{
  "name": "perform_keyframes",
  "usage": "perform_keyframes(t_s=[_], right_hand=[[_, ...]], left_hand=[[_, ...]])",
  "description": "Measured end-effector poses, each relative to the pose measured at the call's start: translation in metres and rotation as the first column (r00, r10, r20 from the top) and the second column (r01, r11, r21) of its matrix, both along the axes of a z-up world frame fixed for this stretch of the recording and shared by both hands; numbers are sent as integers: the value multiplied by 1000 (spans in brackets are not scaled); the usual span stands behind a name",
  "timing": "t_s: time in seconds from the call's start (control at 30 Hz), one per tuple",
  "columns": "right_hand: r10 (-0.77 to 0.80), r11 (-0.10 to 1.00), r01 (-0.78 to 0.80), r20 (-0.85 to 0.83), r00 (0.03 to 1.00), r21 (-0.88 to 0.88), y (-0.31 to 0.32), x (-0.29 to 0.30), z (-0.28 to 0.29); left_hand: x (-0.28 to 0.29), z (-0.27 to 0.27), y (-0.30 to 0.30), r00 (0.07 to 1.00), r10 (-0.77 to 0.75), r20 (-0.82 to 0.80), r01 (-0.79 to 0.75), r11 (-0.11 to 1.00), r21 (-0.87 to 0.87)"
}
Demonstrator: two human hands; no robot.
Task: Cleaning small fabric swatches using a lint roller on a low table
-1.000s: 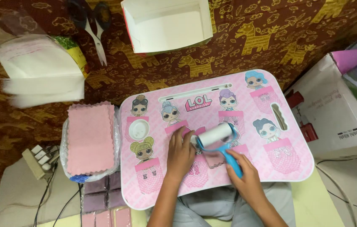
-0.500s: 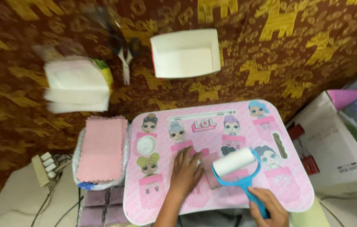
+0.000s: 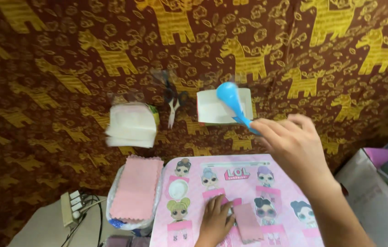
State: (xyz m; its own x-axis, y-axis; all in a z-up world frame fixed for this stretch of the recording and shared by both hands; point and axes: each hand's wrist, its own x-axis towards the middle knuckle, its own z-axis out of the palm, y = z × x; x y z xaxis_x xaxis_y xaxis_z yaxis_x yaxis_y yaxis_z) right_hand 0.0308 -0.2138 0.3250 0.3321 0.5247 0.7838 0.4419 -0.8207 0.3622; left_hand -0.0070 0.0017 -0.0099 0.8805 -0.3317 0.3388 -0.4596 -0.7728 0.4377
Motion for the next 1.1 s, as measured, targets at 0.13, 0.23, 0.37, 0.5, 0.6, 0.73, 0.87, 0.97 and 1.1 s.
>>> perform_keyframes(t_s=[0.13, 0.23, 0.37, 0.5, 0.6, 0.73, 0.87, 0.97, 1.1], right_hand=[[-56, 987, 54, -12, 998, -153, 17, 20, 28], [-48, 965, 24, -87, 995, -263, 34, 37, 39], [-175, 874, 83, -151, 973, -479, 57, 51, 38], [66, 867, -38, 40, 997, -497, 72, 38, 11], [461, 831, -444, -31, 887, -335, 85, 11, -24], [672, 642, -725, -270, 689, -250, 88, -17, -96], [663, 625, -779, -566, 490, 57, 75, 0, -190], [612, 761, -509, -705, 359, 401, 45, 35, -269], [553, 793, 43, -747, 369, 608, -2, 59, -335]], left_hand=[[5, -20, 0, 999, 18, 45, -18, 1000, 0], [9, -25, 0, 997, 19, 69, -19, 1000, 0], [14, -33, 1, 1000, 19, 7, -19, 999, 39], [19, -48, 0, 997, 35, 73, -37, 999, 25], [19, -43, 0, 995, 31, 94, -34, 999, 29], [11, -14, -10, 977, 212, 24, -212, 977, 29], [24, 25, -5, 986, 153, -69, -168, 884, -436], [24, 24, 25, 961, 277, 5, -206, 726, -656], [24, 95, 74, 787, 548, 283, -258, 709, -657]])
